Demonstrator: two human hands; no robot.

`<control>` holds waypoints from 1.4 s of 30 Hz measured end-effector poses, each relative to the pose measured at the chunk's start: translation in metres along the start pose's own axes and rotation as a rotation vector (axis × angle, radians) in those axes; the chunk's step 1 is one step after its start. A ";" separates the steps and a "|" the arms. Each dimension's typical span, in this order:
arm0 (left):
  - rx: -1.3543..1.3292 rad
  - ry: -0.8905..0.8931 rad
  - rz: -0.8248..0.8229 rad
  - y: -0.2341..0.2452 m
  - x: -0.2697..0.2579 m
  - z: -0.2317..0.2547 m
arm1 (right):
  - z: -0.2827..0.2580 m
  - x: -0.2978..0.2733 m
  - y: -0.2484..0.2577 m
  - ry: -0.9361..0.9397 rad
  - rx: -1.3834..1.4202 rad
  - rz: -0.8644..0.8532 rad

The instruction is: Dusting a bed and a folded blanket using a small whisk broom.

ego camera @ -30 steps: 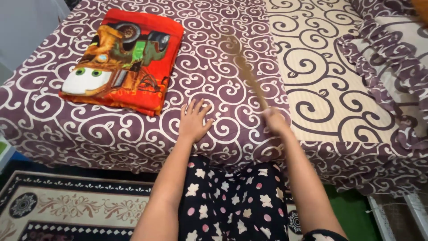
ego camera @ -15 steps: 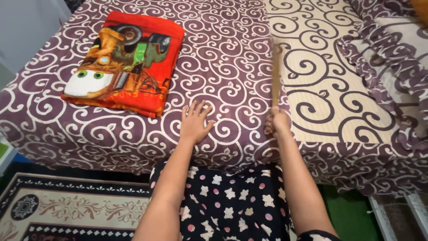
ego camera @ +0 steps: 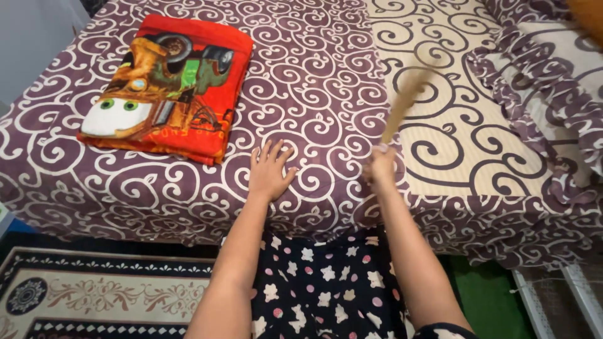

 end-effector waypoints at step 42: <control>-0.020 -0.005 0.005 0.007 -0.004 0.005 | 0.043 -0.002 -0.030 -0.141 0.503 -0.208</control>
Point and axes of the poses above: each hand's wrist, its own x-axis towards the middle knuckle, its own y-axis out of the back of the hand, z = x × y, the point moved 8 cm from there along x, towards the middle knuckle, and after that the axes turned 2 degrees about -y, right-handed, at the moved point
